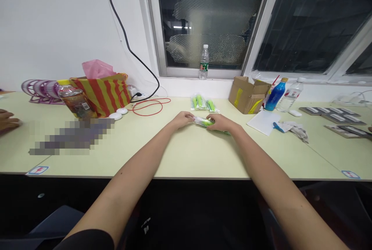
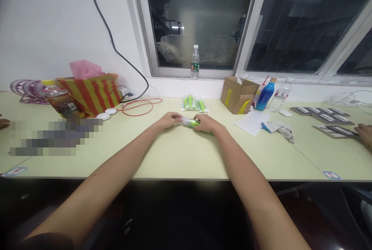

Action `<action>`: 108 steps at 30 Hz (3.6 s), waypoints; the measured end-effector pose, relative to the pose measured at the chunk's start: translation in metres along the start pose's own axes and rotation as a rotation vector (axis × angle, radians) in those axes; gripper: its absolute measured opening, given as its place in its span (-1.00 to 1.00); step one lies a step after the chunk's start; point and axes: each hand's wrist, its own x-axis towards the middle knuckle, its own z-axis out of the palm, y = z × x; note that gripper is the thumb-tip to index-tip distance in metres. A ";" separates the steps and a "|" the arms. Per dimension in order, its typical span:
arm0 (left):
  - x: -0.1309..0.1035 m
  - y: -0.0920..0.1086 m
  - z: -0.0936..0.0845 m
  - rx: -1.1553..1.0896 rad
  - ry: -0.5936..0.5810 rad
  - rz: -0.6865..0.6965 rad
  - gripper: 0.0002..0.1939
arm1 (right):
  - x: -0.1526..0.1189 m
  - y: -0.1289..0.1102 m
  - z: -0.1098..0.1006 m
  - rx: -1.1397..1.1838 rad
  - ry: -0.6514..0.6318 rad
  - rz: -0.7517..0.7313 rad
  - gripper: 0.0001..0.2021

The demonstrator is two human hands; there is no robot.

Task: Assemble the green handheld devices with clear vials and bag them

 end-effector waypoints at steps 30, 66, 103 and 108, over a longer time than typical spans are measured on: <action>0.012 0.012 0.007 -1.141 0.442 -0.282 -0.81 | -0.003 0.018 -0.020 -0.356 0.442 0.691 -0.47; 0.003 0.013 0.032 -0.833 0.255 -0.281 -0.72 | -0.020 0.068 -0.035 -0.309 0.062 0.792 -0.41; 0.006 0.015 0.039 -1.009 0.314 -0.215 -0.83 | -0.009 -0.002 -0.012 0.371 0.155 0.429 -0.73; 0.005 0.018 0.037 -1.083 0.319 -0.084 -0.85 | -0.007 -0.038 0.015 0.904 -0.180 0.108 -0.70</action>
